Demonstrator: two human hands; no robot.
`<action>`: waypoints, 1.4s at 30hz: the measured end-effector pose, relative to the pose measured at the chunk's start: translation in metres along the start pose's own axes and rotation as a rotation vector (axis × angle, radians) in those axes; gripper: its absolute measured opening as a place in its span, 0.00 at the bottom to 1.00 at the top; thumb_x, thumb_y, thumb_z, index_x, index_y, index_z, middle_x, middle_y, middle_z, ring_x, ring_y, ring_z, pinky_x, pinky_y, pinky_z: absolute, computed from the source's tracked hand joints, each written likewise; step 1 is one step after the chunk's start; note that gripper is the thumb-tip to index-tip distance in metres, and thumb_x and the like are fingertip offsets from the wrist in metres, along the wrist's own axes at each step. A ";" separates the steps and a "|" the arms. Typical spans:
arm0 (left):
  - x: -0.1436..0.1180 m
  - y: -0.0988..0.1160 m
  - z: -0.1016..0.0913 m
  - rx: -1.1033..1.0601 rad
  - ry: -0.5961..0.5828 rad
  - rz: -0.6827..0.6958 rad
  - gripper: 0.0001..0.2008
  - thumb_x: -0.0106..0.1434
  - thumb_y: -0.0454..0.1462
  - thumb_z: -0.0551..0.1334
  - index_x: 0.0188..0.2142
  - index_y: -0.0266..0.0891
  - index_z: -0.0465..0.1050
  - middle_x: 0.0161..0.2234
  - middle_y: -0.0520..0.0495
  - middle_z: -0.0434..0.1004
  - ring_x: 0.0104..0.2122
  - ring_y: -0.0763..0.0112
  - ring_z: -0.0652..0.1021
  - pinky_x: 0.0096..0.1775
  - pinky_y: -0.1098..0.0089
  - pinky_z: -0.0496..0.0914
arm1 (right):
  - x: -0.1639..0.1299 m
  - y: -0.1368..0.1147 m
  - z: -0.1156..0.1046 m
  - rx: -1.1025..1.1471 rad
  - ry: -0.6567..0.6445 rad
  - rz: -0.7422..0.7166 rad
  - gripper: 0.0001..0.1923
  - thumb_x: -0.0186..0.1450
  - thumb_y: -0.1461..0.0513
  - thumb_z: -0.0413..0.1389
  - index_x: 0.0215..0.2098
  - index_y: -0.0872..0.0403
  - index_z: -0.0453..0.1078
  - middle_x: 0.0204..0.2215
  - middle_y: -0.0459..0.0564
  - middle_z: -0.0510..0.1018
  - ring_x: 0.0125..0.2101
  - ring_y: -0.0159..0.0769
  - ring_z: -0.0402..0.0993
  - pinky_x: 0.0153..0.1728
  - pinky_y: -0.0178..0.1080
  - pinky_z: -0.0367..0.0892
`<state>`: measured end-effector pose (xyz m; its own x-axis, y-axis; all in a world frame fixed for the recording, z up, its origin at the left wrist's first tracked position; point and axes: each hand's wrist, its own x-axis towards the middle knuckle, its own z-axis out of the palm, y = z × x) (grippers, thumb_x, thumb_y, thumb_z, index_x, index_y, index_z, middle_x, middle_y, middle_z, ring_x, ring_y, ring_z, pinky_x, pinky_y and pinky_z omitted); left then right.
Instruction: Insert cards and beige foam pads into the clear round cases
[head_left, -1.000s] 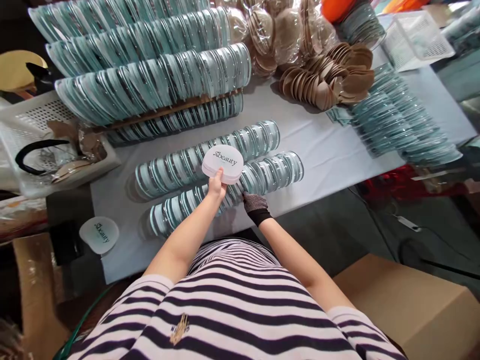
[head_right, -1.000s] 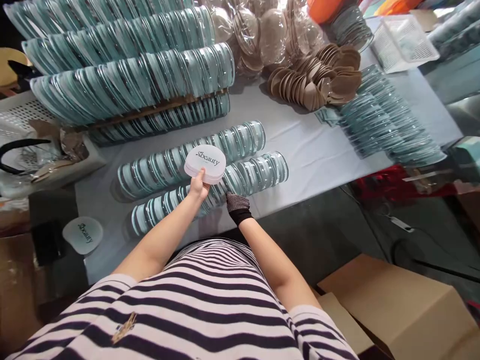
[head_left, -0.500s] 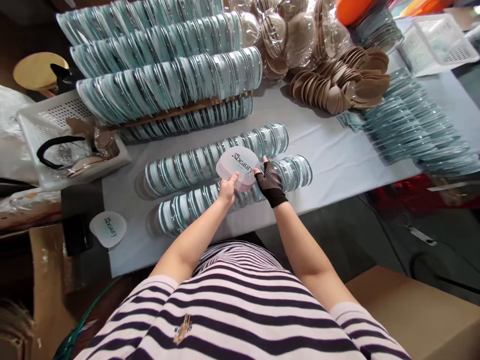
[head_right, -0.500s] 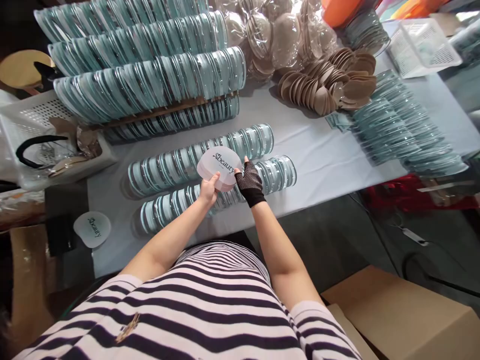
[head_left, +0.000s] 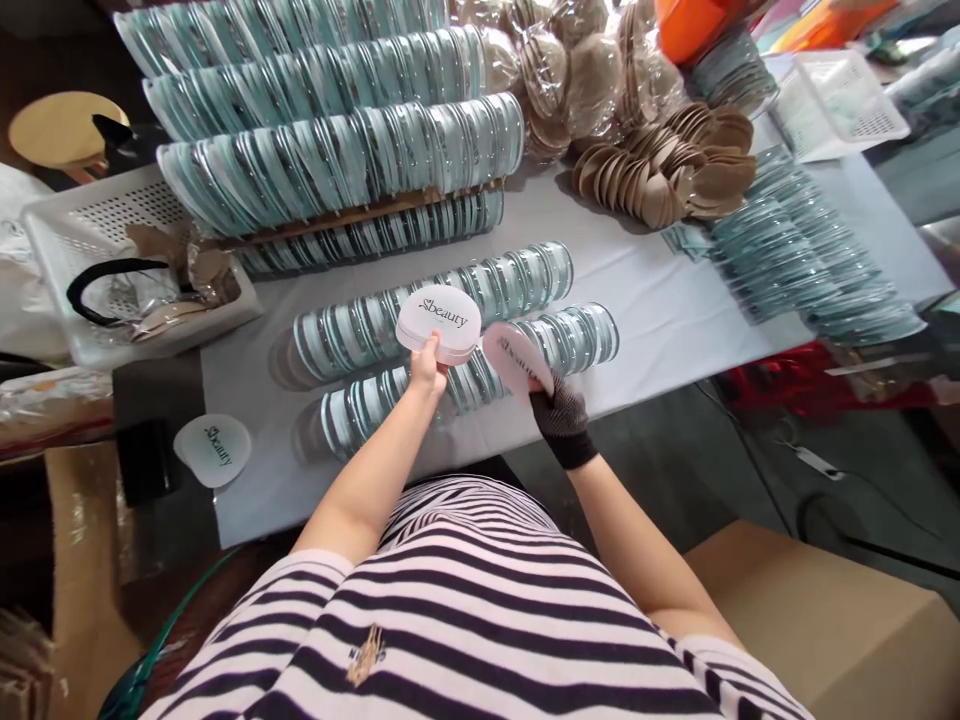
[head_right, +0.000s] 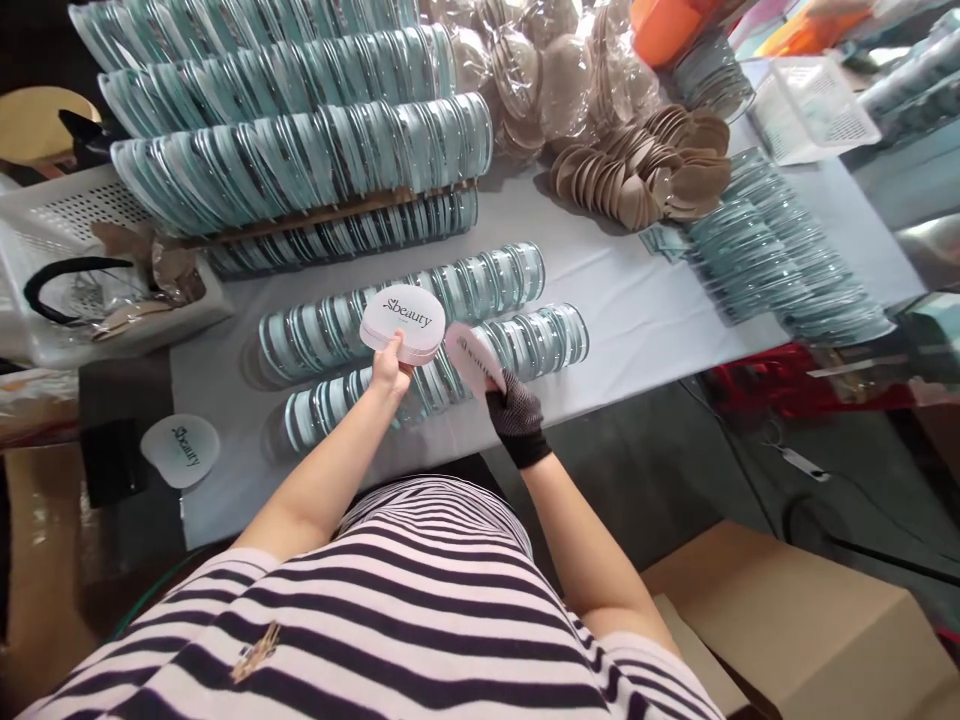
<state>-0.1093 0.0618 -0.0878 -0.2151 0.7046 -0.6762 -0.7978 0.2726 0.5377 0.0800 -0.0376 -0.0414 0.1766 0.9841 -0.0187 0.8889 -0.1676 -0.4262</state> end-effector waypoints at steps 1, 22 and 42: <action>0.004 0.002 0.000 -0.009 0.013 -0.005 0.19 0.61 0.30 0.66 0.52 0.39 0.73 0.49 0.42 0.80 0.49 0.62 0.79 0.52 0.58 0.73 | -0.018 0.007 -0.002 -0.052 -0.067 -0.041 0.22 0.69 0.52 0.45 0.45 0.57 0.74 0.33 0.57 0.81 0.34 0.42 0.77 0.34 0.37 0.67; 0.018 -0.011 -0.013 0.099 -0.005 0.069 0.17 0.59 0.27 0.65 0.48 0.38 0.75 0.41 0.45 0.82 0.39 0.70 0.82 0.43 0.67 0.77 | -0.010 -0.038 0.067 -0.249 -0.481 -0.092 0.17 0.73 0.58 0.40 0.52 0.54 0.65 0.40 0.56 0.81 0.38 0.39 0.79 0.36 0.36 0.67; 0.014 -0.011 0.003 0.073 -0.001 0.070 0.12 0.62 0.28 0.63 0.46 0.34 0.76 0.45 0.41 0.81 0.49 0.62 0.79 0.54 0.59 0.72 | 0.040 -0.036 0.062 0.242 -0.754 0.174 0.13 0.65 0.53 0.54 0.34 0.54 0.72 0.26 0.54 0.78 0.30 0.40 0.76 0.33 0.40 0.70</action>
<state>-0.1018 0.0706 -0.1011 -0.2679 0.7242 -0.6354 -0.7376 0.2701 0.6188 0.0286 0.0119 -0.0831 -0.1054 0.7341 -0.6708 0.7436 -0.3897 -0.5433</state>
